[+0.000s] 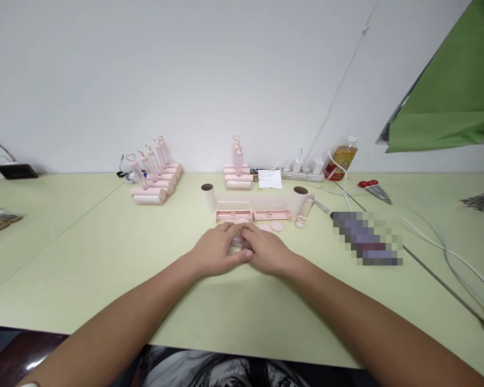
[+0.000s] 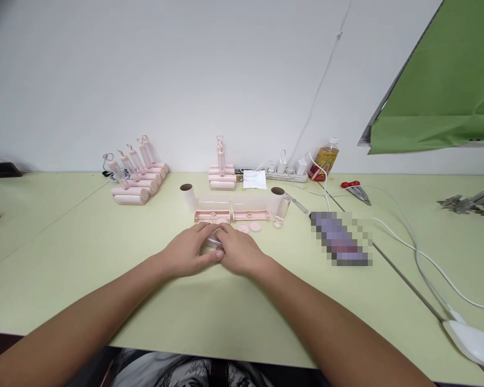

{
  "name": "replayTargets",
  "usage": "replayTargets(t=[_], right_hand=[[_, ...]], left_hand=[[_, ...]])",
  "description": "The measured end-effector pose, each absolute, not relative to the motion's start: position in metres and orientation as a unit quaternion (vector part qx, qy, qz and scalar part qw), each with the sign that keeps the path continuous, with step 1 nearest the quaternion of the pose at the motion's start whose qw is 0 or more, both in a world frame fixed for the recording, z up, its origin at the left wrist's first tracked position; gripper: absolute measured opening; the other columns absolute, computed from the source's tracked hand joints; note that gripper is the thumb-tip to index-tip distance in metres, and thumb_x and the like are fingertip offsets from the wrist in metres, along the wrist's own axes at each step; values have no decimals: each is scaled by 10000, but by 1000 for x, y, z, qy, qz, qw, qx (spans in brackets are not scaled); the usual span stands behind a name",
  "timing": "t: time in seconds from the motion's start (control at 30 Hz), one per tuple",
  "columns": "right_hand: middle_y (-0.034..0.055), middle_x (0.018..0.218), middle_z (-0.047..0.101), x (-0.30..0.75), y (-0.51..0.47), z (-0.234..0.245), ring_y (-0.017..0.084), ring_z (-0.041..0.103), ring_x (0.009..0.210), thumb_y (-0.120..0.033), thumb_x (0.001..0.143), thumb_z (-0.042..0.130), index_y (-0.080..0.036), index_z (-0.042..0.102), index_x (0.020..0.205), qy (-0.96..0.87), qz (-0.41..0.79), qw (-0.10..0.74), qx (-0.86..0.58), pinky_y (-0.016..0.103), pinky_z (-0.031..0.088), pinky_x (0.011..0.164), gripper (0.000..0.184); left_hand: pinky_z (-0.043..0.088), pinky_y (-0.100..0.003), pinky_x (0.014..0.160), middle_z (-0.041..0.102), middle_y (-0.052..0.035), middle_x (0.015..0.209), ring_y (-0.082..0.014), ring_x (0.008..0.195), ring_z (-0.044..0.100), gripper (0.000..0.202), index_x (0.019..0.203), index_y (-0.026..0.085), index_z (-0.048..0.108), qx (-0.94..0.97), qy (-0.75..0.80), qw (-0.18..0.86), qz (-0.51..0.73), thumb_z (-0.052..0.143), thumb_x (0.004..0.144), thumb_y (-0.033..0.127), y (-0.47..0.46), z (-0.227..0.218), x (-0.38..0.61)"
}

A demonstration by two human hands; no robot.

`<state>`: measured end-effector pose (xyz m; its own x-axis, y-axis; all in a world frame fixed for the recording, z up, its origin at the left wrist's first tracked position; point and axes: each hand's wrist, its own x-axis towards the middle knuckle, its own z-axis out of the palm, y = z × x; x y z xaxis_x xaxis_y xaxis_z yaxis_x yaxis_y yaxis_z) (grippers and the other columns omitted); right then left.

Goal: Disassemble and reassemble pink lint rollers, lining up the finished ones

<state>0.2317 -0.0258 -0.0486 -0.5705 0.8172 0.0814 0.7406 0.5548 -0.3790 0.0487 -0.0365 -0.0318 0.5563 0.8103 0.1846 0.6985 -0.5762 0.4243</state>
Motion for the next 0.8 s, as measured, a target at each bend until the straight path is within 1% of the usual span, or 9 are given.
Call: replayTargets(t=[0.07,0.13,0.23,0.3,0.37,0.43,0.53,0.6,0.8], right_hand=[[88,1245,513,232,-25,-51,197,577,921,-225,837,493,-188,561,997,-869,150,146,-448,299,402,712,177],[86,1208,535,231,-24,-54,197,572,935,-243,855,489,-187,564,962,-864,147,174,-450,299,402,735,142],[52,1031,589,230,-23,-56,182,564,884,-244,853,506,-194,549,908,-857,147,203,-451,283,389,712,85],[34,937,592,230,-22,-57,170,553,825,-243,851,512,-196,533,860,-856,146,204,-452,273,370,674,52],[27,900,587,230,-22,-57,160,539,782,-237,849,514,-196,520,835,-857,146,202,-451,267,350,644,44],[26,883,585,230,-22,-56,157,530,766,-228,845,515,-195,511,827,-856,149,205,-451,265,342,636,38],[27,871,587,231,-22,-56,161,531,774,-221,841,515,-195,505,835,-851,159,215,-451,265,345,645,28],[26,870,587,232,-23,-55,164,536,779,-219,837,517,-196,504,835,-850,165,222,-448,267,350,652,26],[15,840,588,231,-23,-57,161,544,736,-244,832,530,-201,516,821,-839,173,248,-452,273,375,639,47]], left_hand=[[459,-374,830,585,-95,1136,-259,1025,556,469,1247,217,514,867,442,138,181,446,895,519,-34,-34,47],[457,-380,843,591,-92,1120,-249,1013,562,380,1193,213,539,867,446,124,182,402,929,450,-32,-36,45],[463,-378,824,602,-88,1083,-244,997,565,320,1133,216,559,870,443,113,181,391,940,410,-29,-38,42],[466,-372,808,608,-89,1064,-246,998,564,303,1100,215,569,872,441,109,181,401,937,407,-28,-38,41],[464,-373,811,611,-92,1077,-250,1011,565,310,1115,214,565,874,439,105,178,398,939,408,-28,-39,40],[462,-382,818,612,-98,1110,-255,1019,571,351,1184,216,537,873,444,105,172,382,945,420,-28,-39,40],[459,-402,834,599,-119,1195,-276,1057,572,457,1311,209,457,867,457,107,168,378,941,466,-27,-40,39],[457,-411,845,587,-125,1242,-290,1086,568,520,1360,207,415,865,458,108,172,401,927,495,-26,-41,39],[467,-398,846,594,-117,1251,-290,1089,582,549,1369,219,428,860,454,123,200,481,895,492,-25,-42,36]])
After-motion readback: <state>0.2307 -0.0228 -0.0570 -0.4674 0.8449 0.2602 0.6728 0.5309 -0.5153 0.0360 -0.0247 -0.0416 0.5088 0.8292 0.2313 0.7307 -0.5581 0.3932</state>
